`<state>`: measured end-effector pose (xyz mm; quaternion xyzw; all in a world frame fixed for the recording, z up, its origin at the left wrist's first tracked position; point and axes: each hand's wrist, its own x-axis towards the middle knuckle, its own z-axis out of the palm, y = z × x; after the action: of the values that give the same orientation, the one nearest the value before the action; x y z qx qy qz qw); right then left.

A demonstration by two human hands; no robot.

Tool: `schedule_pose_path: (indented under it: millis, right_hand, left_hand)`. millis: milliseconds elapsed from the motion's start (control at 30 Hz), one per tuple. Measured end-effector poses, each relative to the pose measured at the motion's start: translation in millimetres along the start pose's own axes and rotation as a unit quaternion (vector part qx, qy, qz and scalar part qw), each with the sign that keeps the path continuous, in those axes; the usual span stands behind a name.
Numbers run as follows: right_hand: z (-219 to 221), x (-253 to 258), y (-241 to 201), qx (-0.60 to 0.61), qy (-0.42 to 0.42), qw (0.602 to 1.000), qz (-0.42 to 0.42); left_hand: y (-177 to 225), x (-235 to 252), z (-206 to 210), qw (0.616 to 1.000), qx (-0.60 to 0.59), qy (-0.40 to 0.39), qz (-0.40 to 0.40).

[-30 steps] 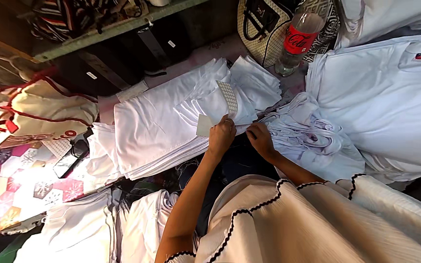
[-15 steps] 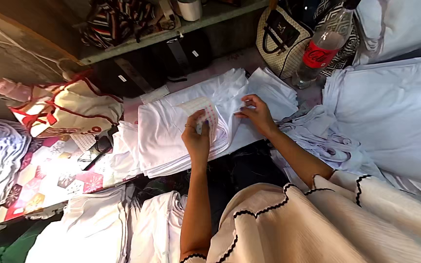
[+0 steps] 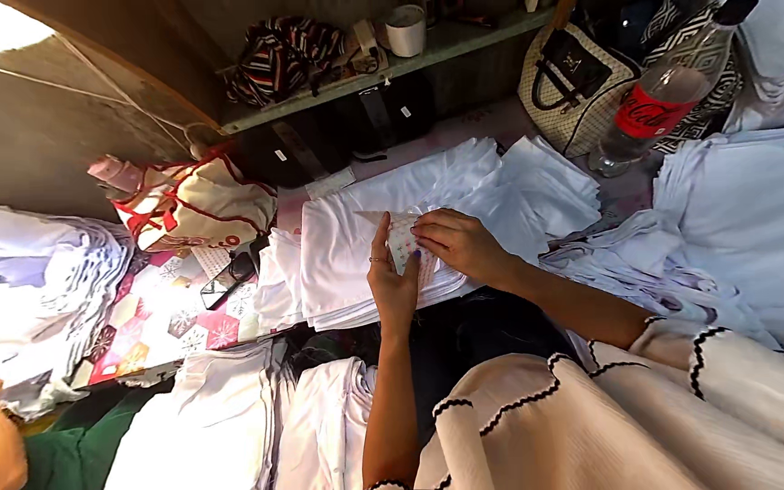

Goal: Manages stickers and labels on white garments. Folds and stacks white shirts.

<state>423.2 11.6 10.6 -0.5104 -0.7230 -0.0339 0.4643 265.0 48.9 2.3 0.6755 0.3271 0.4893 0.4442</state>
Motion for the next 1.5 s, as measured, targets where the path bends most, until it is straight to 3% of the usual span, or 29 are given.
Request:
schedule_pose_path:
  millis: [167, 333, 467, 567, 667, 833, 933, 1033, 1133, 1333, 1500]
  right_hand:
    - [-12, -4, 4, -0.001, -0.014, 1.000, -0.006]
    - [-37, -11, 18, 0.103, 0.016, 0.990, 0.095]
    - [-74, -40, 40, 0.151, 0.107, 0.958, 0.221]
    - [-101, -88, 53, 0.173, 0.165, 0.911, 0.335]
    - [-123, -149, 51, 0.140, 0.151, 0.892, 0.402]
    - [-126, -218, 40, 0.119, 0.115, 0.859, 0.484]
    - [-105, -230, 30, 0.115, 0.054, 0.885, 0.449]
    - [-67, -220, 25, 0.061, 0.022, 0.944, 0.324]
    - [-28, -208, 38, -0.049, 0.048, 0.975, 0.213]
    - [-8, -209, 82, -0.253, 0.118, 0.949, 0.147]
    - [-3, -220, 85, -0.322, 0.073, 0.934, 0.134]
  left_hand:
    - [-1, -3, 5, 0.999, 0.025, -0.022, 0.030]
    - [-8, -3, 14, 0.990, 0.092, -0.068, 0.082]
    - [-19, -17, 55, 0.906, 0.344, -0.034, 0.243]
    - [-45, -40, 95, 0.878, 0.363, -0.199, 0.239]
    - [-83, -60, 124, 0.829, 0.402, -0.304, 0.242]
    - [-103, -68, 130, 0.790, 0.455, -0.300, 0.281]
    - [-98, -61, 128, 0.803, 0.434, -0.317, 0.258]
    - [-84, -53, 127, 0.830, 0.398, -0.322, 0.219]
    - [-69, -44, 124, 0.858, 0.362, -0.315, 0.182]
    - [-61, -39, 123, 0.875, 0.351, -0.288, 0.171]
    - [-64, -42, 126, 0.878, 0.342, -0.289, 0.170]
